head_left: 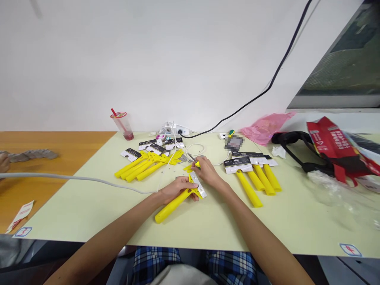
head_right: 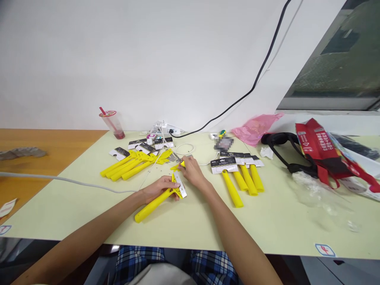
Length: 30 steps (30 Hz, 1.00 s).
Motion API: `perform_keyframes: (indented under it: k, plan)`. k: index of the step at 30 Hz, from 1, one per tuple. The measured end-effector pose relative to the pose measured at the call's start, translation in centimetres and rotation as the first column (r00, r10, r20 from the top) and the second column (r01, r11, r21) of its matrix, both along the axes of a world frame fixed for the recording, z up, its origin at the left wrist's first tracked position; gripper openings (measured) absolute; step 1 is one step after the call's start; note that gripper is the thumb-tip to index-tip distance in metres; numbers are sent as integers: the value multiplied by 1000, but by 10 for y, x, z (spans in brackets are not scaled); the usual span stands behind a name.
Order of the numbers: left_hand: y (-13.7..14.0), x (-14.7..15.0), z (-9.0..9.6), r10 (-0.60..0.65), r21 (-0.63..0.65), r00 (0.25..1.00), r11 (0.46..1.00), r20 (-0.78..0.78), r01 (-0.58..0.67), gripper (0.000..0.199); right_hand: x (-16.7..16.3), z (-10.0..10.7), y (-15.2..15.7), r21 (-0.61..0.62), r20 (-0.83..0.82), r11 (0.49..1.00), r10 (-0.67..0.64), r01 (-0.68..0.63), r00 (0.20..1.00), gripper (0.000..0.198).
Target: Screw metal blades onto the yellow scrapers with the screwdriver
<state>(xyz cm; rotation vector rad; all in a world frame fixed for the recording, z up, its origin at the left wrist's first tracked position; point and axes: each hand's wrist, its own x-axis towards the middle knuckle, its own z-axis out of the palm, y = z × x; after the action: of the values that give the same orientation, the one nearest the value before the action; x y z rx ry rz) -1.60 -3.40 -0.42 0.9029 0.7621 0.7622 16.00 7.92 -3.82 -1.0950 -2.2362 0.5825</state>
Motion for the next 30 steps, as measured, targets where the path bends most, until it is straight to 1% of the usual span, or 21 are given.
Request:
perform_keyframes:
  k: [3, 5, 7, 8, 9, 10, 12, 14, 15, 16, 17, 19, 21, 25, 30]
  plan:
    - [-1, 0, 1, -1, 3, 1000, 1000, -16, 1, 47, 0, 0, -1, 19, -76, 999, -39, 41, 996, 15]
    - [-1, 0, 0, 8, 5, 1000, 1000, -25, -8, 48, 1, 1, -2, 9, -174, 998, -64, 67, 983, 15]
    - [0, 0, -1, 36, 5, 999, 999, -30, -36, 49, 1, 3, -2, -36, -324, 996, -91, 83, 942, 14]
    - [1, -1, -2, 55, 5, 998, 999, -30, -55, 50, 1, 4, -2, -69, -419, 993, -114, 93, 901, 17]
    - [2, -1, -3, 74, 4, 997, 997, -29, -74, 51, 0, 6, -1, -109, -518, 989, -145, 103, 843, 23]
    - [3, -2, -4, 91, 3, 995, 996, -29, -91, 51, 0, 7, 0, -157, -616, 981, -185, 111, 766, 30]
    - [5, -3, -5, 115, -2, 993, 993, -27, -115, 50, -1, 10, 2, -283, -769, 954, -286, 95, 571, 47]
    - [6, -4, -4, 128, -7, 992, 992, -20, -128, 50, 0, 12, 4, -422, -836, 907, -391, 4, 385, 61]
    - [6, -4, -4, 130, -9, 991, 991, -17, -130, 49, 1, 12, 4, -482, -841, 874, -442, -58, 313, 66]
    - [6, -4, -4, 130, -10, 991, 991, -13, -130, 49, 3, 12, 5, -529, -833, 840, -488, -120, 260, 69]
    - [5, -4, -4, 129, -11, 992, 992, -9, -129, 48, 6, 12, 6, -562, -822, 809, -522, -175, 227, 70]
    - [5, -4, -3, 128, -16, 992, 992, -2, -128, 45, 11, 11, 7, -596, -803, 758, -562, -264, 200, 67]
    - [5, -4, -4, 136, -30, 991, 990, 3, -136, 42, 16, 9, 8, -608, -793, 725, -575, -325, 200, 59]
    - [5, -4, -5, 159, -55, 987, 986, 6, -158, 41, 18, 7, 9, -618, -782, 687, -586, -382, 210, 44]
    - [5, -4, -2, 185, -59, 983, 981, 7, -184, 35, 15, 9, 6, -637, -765, 656, -602, -405, 228, 43]
